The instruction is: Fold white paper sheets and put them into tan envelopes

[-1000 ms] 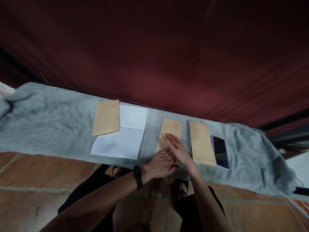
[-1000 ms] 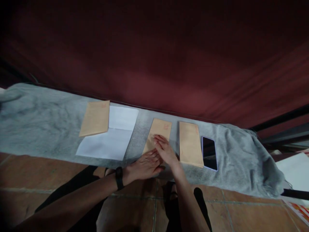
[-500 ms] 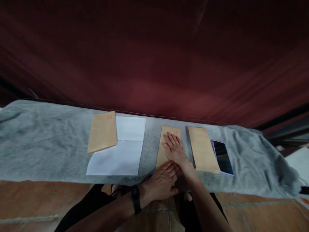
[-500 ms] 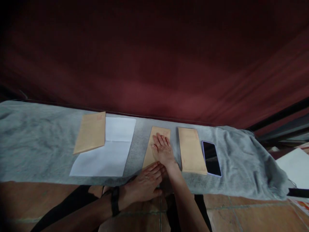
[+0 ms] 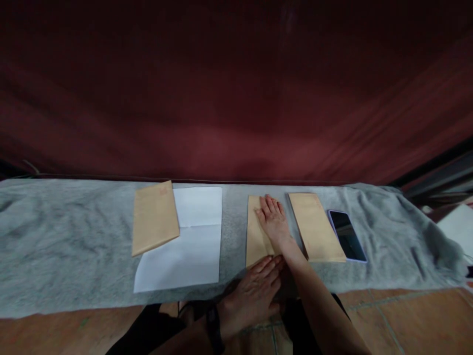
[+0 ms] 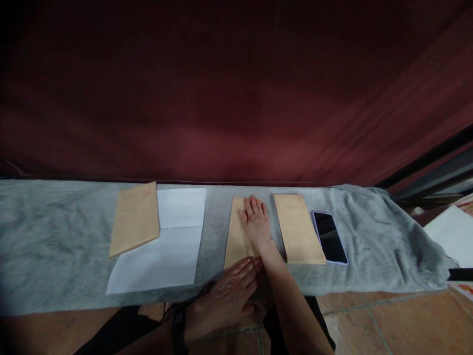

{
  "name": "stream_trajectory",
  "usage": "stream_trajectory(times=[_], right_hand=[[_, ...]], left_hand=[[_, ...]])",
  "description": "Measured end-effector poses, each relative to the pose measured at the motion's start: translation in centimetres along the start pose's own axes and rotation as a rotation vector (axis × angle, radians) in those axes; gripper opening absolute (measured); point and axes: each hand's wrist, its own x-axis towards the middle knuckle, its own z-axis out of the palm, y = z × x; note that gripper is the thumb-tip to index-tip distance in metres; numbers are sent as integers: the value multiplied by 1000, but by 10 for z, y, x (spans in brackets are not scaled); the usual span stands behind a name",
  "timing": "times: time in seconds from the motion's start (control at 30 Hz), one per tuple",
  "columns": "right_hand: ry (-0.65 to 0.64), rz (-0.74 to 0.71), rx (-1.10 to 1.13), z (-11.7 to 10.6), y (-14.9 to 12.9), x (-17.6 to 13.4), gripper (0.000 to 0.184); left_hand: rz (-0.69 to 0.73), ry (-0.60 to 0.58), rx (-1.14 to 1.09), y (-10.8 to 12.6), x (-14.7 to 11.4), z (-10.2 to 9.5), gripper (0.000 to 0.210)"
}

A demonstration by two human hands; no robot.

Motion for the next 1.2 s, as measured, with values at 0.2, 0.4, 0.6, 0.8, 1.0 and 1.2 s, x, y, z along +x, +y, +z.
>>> stream_trajectory(times=[0.2,0.4,0.6,0.8,1.0,1.2], right_hand=[[-114,-107,25,-6,-2,-12,64],[-176,-171,56,-14,-4,-30,63],[-233,-205,97,-25,-8,-47,63],[-296,-239,158,-37,-6,-63,61],[-379,-268,225,-50,-4,-77,62],[-482,-324,305,-64,-2,-82,59]], left_hand=[[13,20,21,1,-5,-3,67],[26,29,44,0,-5,1,64],[-4,32,59,2,-1,0,65],[-43,37,45,8,3,-6,59],[-61,61,54,11,3,-3,52],[-80,47,83,11,2,3,47]])
